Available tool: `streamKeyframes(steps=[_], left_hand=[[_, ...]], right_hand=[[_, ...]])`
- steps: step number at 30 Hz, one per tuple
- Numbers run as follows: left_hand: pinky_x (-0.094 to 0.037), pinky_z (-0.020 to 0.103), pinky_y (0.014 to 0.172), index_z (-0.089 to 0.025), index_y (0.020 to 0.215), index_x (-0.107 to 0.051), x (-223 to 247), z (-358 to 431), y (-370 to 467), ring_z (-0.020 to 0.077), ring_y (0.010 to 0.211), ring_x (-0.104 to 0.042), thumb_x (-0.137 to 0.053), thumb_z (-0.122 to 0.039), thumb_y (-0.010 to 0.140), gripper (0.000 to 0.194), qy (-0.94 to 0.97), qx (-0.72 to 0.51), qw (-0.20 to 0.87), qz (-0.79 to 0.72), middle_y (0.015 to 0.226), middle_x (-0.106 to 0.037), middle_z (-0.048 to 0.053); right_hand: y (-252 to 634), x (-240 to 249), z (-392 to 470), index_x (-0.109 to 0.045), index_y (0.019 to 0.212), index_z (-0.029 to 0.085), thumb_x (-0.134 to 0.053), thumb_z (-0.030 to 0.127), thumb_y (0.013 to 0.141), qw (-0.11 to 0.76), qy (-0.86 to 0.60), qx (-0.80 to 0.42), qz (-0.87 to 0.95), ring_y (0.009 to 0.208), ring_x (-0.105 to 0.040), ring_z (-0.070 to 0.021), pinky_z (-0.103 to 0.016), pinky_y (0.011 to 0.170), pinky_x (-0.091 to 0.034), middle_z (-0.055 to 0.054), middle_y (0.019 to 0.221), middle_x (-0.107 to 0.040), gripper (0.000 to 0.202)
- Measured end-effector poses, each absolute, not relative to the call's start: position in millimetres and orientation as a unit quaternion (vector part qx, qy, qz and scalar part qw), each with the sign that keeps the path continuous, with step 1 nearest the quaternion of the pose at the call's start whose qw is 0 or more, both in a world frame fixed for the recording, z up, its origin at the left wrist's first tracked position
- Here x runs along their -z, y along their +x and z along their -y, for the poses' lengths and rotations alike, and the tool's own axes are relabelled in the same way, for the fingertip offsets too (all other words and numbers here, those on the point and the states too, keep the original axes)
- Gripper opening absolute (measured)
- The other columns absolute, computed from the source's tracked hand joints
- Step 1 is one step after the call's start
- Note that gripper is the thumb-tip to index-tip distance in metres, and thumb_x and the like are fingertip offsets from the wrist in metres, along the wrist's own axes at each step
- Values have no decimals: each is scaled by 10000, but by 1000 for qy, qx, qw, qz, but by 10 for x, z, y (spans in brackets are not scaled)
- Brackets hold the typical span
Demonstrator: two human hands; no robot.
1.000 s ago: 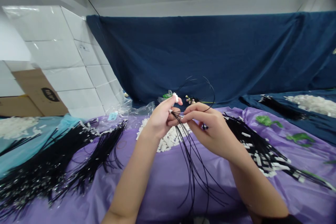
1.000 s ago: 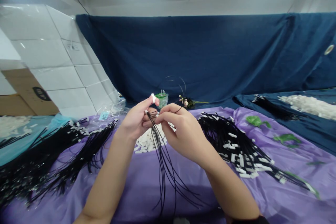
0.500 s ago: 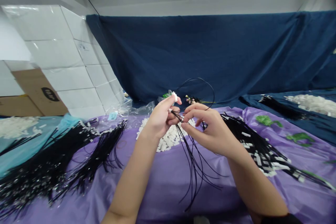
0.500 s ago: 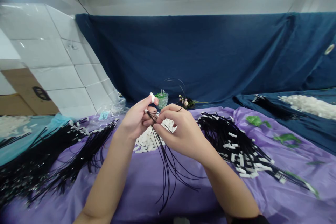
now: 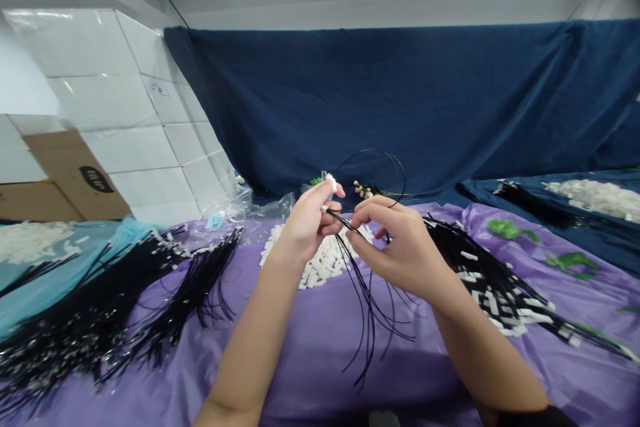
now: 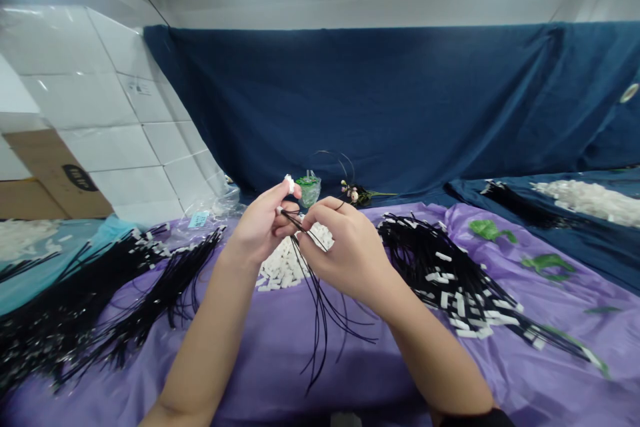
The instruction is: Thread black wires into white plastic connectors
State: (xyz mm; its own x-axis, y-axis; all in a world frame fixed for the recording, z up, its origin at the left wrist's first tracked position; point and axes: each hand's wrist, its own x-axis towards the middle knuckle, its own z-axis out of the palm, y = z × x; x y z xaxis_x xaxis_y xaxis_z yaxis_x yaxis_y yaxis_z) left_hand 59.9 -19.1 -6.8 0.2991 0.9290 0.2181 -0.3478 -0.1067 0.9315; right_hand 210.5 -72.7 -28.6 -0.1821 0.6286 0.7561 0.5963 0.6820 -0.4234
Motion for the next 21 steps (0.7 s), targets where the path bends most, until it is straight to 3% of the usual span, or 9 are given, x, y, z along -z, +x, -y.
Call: streamKeyframes(steps=[5, 11, 21], left_hand=[[-188, 126, 376, -167, 781, -524, 93, 162, 590, 8, 399, -136, -537, -401, 912, 269, 539, -527, 602, -263, 552, -230, -99], [-191, 133, 387, -170, 778, -515, 95, 148, 584, 6, 387, -154, -552, -409, 905, 273, 543, -539, 589, -259, 541, -224, -102], [-205, 135, 387, -177, 766, -500, 53, 232, 624, 7, 384, -170, -527, -401, 922, 274, 564, -546, 559, -268, 540, -250, -95]], right_hand=[[2076, 313, 706, -622, 843, 200, -561, 198, 839, 505, -420, 46, 753, 831, -611, -175, -274, 620, -450, -26, 906, -664, 61], [2037, 307, 729, -591, 902, 187, -504, 227, 918, 502, -440, 93, 739, 889, -596, -204, -319, 705, -450, -77, 969, -648, 96], [2141, 292, 713, -569, 864, 193, -523, 204, 909, 505, -423, -56, 750, 902, -548, -178, -323, 776, -445, -50, 942, -584, 65]])
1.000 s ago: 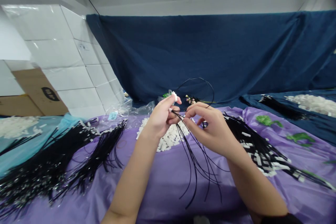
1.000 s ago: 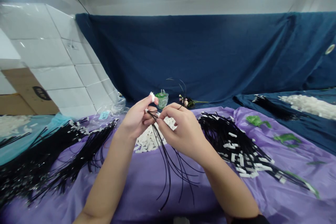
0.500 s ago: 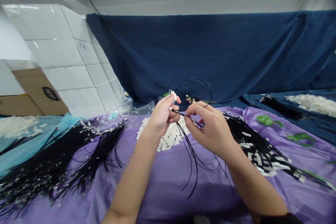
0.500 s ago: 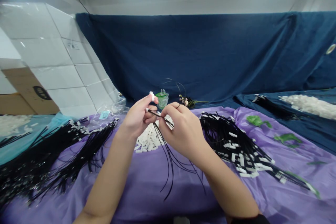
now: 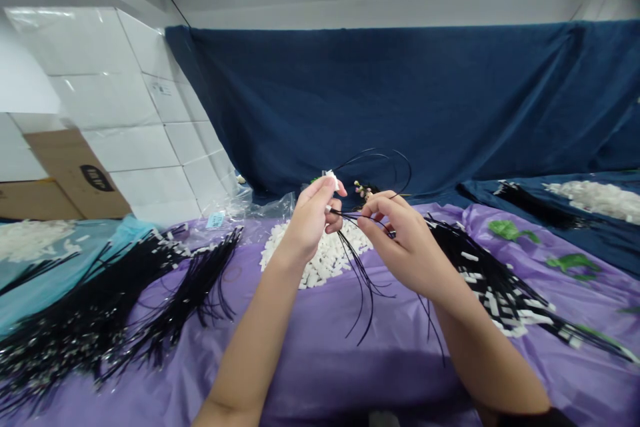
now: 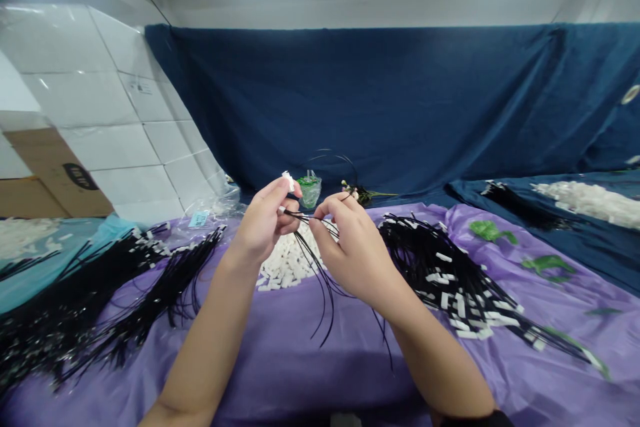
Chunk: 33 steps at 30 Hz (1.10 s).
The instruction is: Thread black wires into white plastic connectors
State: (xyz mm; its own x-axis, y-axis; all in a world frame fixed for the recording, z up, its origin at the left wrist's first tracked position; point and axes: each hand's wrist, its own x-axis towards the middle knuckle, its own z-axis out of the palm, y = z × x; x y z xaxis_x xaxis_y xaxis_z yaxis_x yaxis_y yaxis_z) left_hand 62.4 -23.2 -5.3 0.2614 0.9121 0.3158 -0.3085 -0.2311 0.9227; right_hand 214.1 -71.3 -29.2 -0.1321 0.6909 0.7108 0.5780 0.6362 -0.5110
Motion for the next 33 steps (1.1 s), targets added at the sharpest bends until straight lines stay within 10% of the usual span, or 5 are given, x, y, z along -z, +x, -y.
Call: streamKeyframes(steps=[12, 24, 27, 30, 33], left_hand=[[-148, 137, 395, -186, 755, -507, 7, 275, 560, 9, 381, -185, -550, -440, 905, 299, 640, -479, 535, -273, 515, -264, -91], [-165, 110, 355, -178, 778, -529, 38, 191, 502, 10, 361, -141, -536, -413, 917, 273, 578, -492, 605, -241, 489, -234, -105], [-371, 136, 416, -172, 773, -523, 5, 207, 504, -2, 317, -163, -479, -385, 953, 282, 539, -472, 656, -239, 454, -226, -121], [-535, 240, 562, -178, 777, -514, -22, 214, 507, 5, 281, -204, -398, -358, 988, 300, 494, -445, 707, -240, 407, -225, -130], [-431, 153, 402, -172, 762, -508, -18, 213, 533, 9, 272, -180, -420, -341, 981, 290, 470, -436, 733, -228, 400, -230, -125]], right_hand=[[2265, 202, 608, -542, 809, 184, -510, 276, 920, 415, -416, -275, 761, 646, -442, -92, -230, 554, -382, 14, 784, -494, 148], [2253, 225, 671, -698, 868, 194, -498, 185, 942, 457, -320, -102, 824, 984, -615, -165, -314, 884, -482, -53, 1037, -664, 213], [2223, 259, 646, -711, 1052, 184, -527, 108, 890, 465, -320, 86, 821, 1143, -563, -243, -418, 999, -446, -116, 1225, -614, 257], [2200, 277, 624, -696, 1128, 181, -516, 107, 898, 464, -331, 175, 803, 1031, -597, -247, -419, 903, -491, -119, 1118, -659, 301], [2174, 295, 605, -705, 1071, 201, -534, 155, 917, 482, -304, 100, 816, 820, -639, -178, -313, 704, -522, -63, 916, -699, 234]])
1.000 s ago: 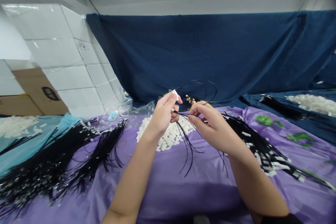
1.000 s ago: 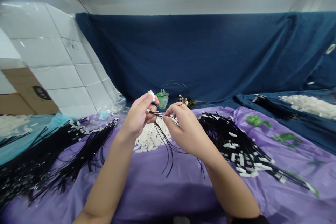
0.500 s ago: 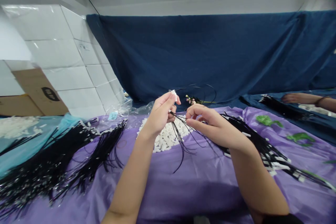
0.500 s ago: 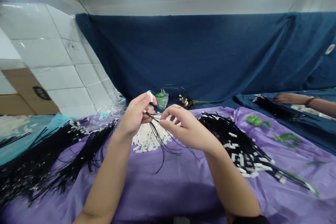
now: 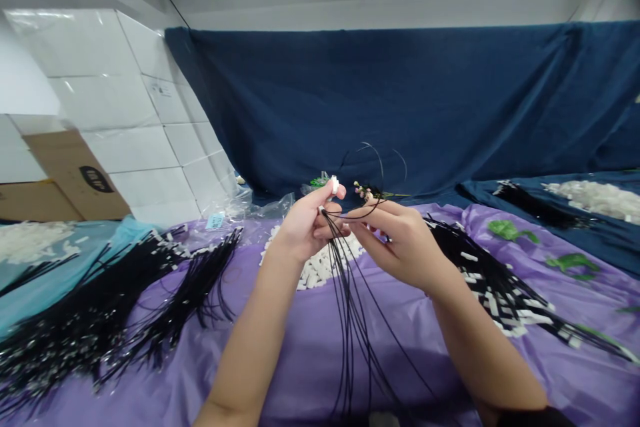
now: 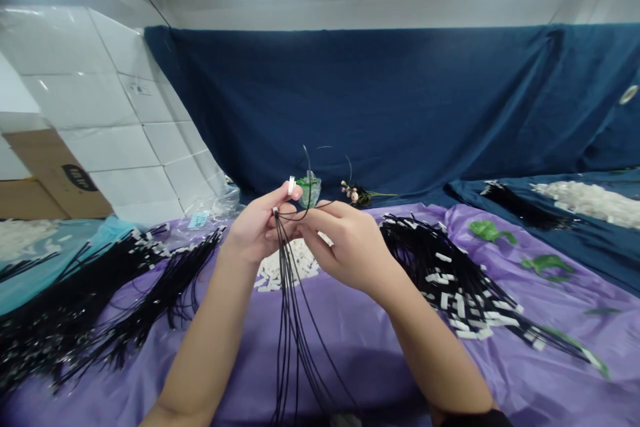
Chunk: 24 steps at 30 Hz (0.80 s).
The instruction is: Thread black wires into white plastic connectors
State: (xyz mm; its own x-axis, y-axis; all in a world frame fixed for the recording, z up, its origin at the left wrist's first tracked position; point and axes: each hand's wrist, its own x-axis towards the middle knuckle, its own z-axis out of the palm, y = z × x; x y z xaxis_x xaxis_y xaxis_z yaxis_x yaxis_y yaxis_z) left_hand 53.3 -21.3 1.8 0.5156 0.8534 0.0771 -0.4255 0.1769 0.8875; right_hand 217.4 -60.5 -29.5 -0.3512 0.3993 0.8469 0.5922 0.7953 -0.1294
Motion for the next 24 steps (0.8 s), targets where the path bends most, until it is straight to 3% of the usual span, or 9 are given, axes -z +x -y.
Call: streamKeyframes(steps=[2, 4, 11, 16, 24], left_hand=[[-242, 99, 290, -162, 746, -512, -1, 211, 563, 11, 276, -177, -451, -335, 968, 288, 464, -437, 737, -223, 414, -262, -112], [-138, 98, 259, -157, 737, -518, 21, 204, 592, 18, 282, -216, -454, -330, 965, 294, 462, -430, 743, -223, 431, -307, -92], [-167, 105, 270, -155, 743, -526, 89, 158, 627, 9, 283, -201, -466, -367, 958, 307, 460, -393, 760, -237, 442, -313, -90], [-155, 108, 279, -166, 791, -534, 105, 177, 669, 38, 318, -353, -482, -418, 937, 295, 511, -418, 698, -277, 497, -491, -18], [-155, 114, 278, -185, 798, -505, 90, 205, 659, 72, 328, -421, -473, -422, 931, 274, 535, -433, 673, -271, 482, -532, 0]], right_hand=[[2154, 312, 588, -704, 1063, 206, -563, 173, 912, 504, -275, 56, 817, 828, -654, -163, -291, 688, -527, -59, 938, -710, 209], [2136, 327, 566, -707, 1051, 204, -578, 171, 907, 524, -255, 41, 812, 878, -661, -163, -291, 722, -536, -70, 997, -715, 196], [2092, 338, 490, -728, 943, 194, -605, 112, 873, 563, -212, 37, 798, 845, -660, -149, -274, 704, -527, -57, 938, -726, 164], [2067, 321, 498, -724, 834, 154, -637, 75, 791, 579, -228, -56, 781, 644, -600, -108, -226, 514, -453, -43, 790, -687, 125], [2079, 308, 558, -680, 794, 157, -656, 74, 755, 573, -219, -142, 777, 626, -546, -95, -240, 531, -437, -16, 777, -652, 95]])
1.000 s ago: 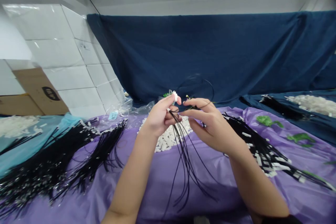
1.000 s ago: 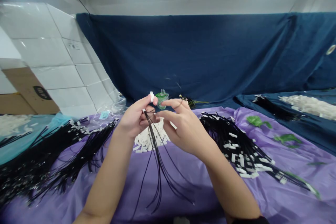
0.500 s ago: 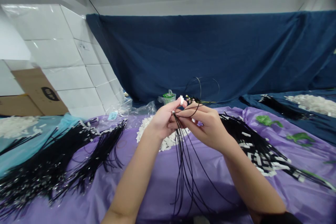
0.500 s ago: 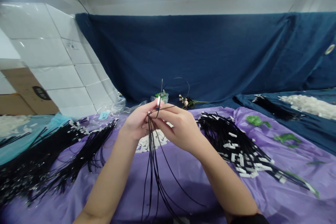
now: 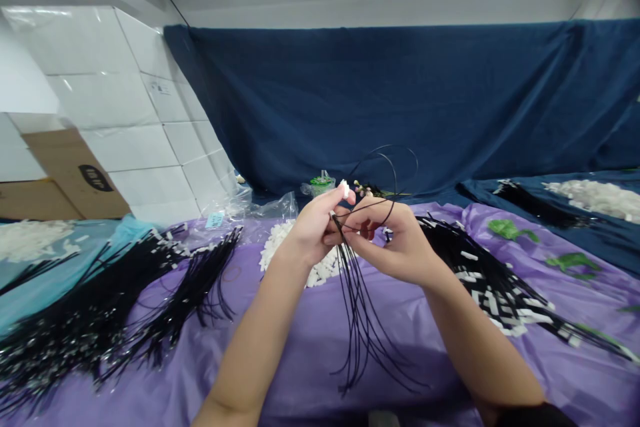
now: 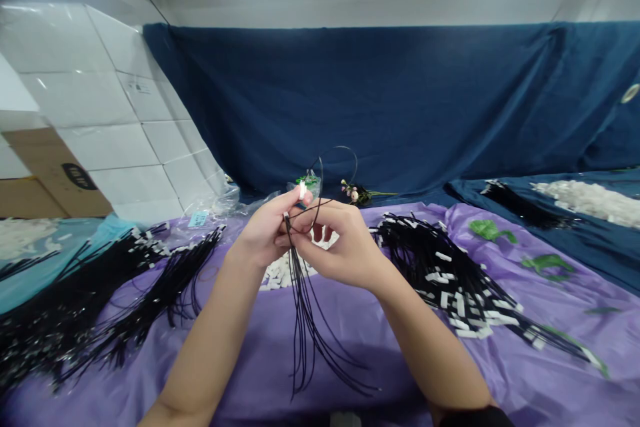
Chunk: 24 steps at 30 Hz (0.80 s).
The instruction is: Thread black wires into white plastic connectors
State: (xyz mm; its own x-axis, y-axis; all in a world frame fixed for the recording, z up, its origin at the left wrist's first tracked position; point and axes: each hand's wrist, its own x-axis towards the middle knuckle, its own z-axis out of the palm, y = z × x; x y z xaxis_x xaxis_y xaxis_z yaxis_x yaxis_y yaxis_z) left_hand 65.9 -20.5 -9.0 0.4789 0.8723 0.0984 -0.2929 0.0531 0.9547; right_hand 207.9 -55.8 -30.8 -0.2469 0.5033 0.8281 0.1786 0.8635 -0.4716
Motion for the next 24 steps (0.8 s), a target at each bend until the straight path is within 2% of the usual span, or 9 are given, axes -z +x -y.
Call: streamKeyframes(steps=[4, 10, 15, 24], left_hand=[[-151, 115, 283, -189, 787, -503, 75, 228, 650, 67, 312, -386, -465, -422, 935, 279, 522, -438, 676, -281, 433, -437, -42], [-147, 129, 311, -192, 781, -518, 84, 233, 651, 59, 318, -342, -537, -455, 899, 289, 527, -475, 641, -292, 447, -306, -79], [-178, 138, 330, -190, 771, -524, 86, 226, 643, 37, 316, -265, -566, -468, 884, 303, 529, -508, 616, -289, 455, -272, -94], [-167, 129, 315, -185, 760, -516, 74, 242, 658, 17, 327, -169, -545, -434, 903, 289, 541, -528, 589, -286, 475, -256, -101]], right_hand=[[2075, 310, 573, -681, 804, 167, -635, 45, 735, 563, -218, -150, 783, 610, -531, -88, -238, 526, -428, 1, 767, -644, 148], [2072, 303, 600, -658, 790, 165, -660, 79, 705, 552, -245, -156, 782, 610, -526, -91, -237, 528, -427, -1, 752, -648, 121], [2064, 286, 618, -635, 757, 177, -716, 168, 699, 537, -285, -144, 781, 590, -505, -89, -236, 517, -416, 14, 708, -607, 100], [2013, 333, 663, -656, 709, 174, -634, 161, 719, 551, -367, -36, 749, 561, -514, -97, -251, 523, -403, 5, 667, -626, 28]])
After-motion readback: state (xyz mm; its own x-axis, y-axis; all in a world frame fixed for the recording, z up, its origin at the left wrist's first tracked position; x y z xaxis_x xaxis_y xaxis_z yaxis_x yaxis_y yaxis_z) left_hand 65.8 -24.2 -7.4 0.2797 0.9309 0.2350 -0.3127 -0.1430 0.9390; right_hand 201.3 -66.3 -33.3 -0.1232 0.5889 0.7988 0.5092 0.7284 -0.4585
